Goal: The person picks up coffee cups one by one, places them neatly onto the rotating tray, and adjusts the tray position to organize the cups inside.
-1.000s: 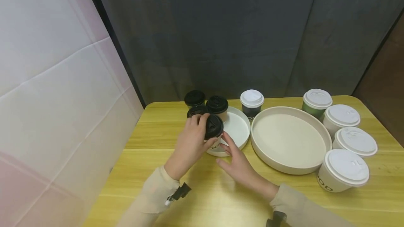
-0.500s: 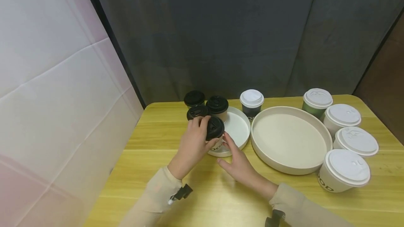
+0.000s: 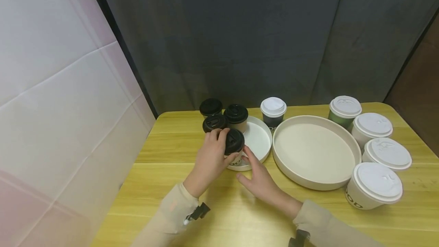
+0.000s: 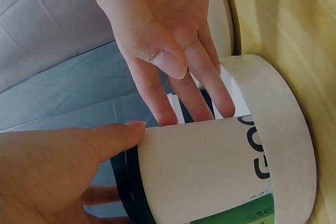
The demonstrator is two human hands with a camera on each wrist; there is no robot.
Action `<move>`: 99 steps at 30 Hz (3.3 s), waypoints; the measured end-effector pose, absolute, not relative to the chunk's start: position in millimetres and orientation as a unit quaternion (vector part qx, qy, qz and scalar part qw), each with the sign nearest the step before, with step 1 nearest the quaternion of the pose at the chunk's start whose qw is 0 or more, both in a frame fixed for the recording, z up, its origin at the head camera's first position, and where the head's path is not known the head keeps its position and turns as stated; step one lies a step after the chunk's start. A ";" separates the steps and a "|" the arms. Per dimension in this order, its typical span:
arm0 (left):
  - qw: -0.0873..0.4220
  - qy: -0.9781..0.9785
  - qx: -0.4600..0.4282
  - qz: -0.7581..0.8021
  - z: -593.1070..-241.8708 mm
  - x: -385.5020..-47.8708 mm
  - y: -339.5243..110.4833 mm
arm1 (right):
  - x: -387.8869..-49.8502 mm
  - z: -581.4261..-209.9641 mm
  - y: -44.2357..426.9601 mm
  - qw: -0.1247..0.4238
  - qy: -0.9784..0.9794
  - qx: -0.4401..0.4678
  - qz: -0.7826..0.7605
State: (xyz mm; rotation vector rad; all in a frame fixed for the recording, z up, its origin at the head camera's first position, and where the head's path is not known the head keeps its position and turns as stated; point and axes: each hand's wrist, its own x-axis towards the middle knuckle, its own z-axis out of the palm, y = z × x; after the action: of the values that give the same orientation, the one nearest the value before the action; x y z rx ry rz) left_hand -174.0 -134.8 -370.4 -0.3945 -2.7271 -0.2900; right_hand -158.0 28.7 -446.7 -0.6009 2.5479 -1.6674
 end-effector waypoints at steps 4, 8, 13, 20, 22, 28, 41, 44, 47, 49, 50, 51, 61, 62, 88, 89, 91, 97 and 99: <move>0.188 -0.965 -0.144 -0.110 -372.0 -172.5 -134.4 | -156.9 -449.1 29.3 0.012 0.824 -0.194 -0.532; 0.189 -0.964 -0.144 -0.116 -373.3 -171.7 -134.2 | -156.2 -451.2 29.1 0.003 0.828 -0.196 -0.525; 0.189 -0.964 -0.142 -0.125 -374.0 -171.1 -134.4 | -155.9 -452.4 28.9 0.000 0.833 -0.197 -0.517; 0.190 -0.964 -0.136 -0.126 -374.5 -170.9 -134.2 | -156.1 -451.8 28.7 -0.005 0.836 -0.202 -0.510; 0.190 -0.964 -0.135 -0.126 -374.4 -170.9 -134.1 | -156.1 -451.8 28.6 -0.005 0.837 -0.202 -0.508; 0.187 -0.966 -0.130 -0.124 -374.2 -171.3 -134.4 | -156.1 -451.8 28.7 -0.004 0.839 -0.201 -0.505; 0.196 -0.964 -0.133 -0.120 -369.6 -167.9 -136.6 | -158.3 -447.1 33.9 -0.005 0.848 -0.193 -0.493; 0.208 -0.960 -0.139 -0.124 -368.7 -166.0 -136.9 | -159.3 -442.0 38.2 -0.009 0.854 -0.185 -0.487; 0.227 -0.953 -0.153 -0.131 -368.0 -163.5 -136.5 | -161.0 -435.9 43.5 -0.012 0.857 -0.178 -0.484; 0.244 -0.945 -0.167 -0.136 -367.3 -161.3 -135.4 | -162.0 -432.7 47.6 -0.014 0.859 -0.176 -0.481; 0.251 -0.942 -0.174 -0.138 -366.9 -160.0 -134.6 | -162.5 -431.8 49.6 -0.018 0.859 -0.179 -0.480; 0.257 -0.939 -0.182 -0.141 -366.3 -158.5 -133.7 | -163.1 -431.1 51.5 -0.023 0.859 -0.183 -0.478; 0.246 -0.920 -0.259 -0.159 -373.9 -143.2 -118.8 | -164.0 -432.1 72.5 -0.098 0.878 -0.225 -0.411; 0.244 -0.919 -0.265 -0.159 -376.1 -142.1 -117.2 | -164.1 -432.2 75.1 -0.107 0.881 -0.229 -0.401; 0.132 -0.944 -0.286 -0.095 -425.9 -131.7 -98.0 | -158.7 -446.8 113.9 -0.133 0.922 -0.294 -0.216; 0.128 -0.946 -0.286 -0.086 -427.7 -131.3 -97.9 | -158.7 -447.3 114.2 -0.132 0.923 -0.296 -0.207; 0.122 -0.947 -0.288 -0.071 -431.0 -130.7 -97.9 | -158.5 -448.1 114.4 -0.127 0.927 -0.300 -0.188; 0.130 -0.944 -0.297 -0.052 -437.7 -128.8 -98.4 | -157.8 -449.6 113.7 -0.128 0.930 -0.314 -0.138; 0.134 -0.943 -0.300 -0.043 -439.2 -128.4 -98.5 | -157.1 -449.2 113.3 -0.132 0.930 -0.319 -0.129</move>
State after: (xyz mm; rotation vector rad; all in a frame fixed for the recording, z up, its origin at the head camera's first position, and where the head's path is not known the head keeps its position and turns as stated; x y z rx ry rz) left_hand -128.4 -98.5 -439.2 -0.8701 -2.7350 -0.1258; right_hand -157.1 113.3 -449.2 -1.0953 3.1955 -0.4429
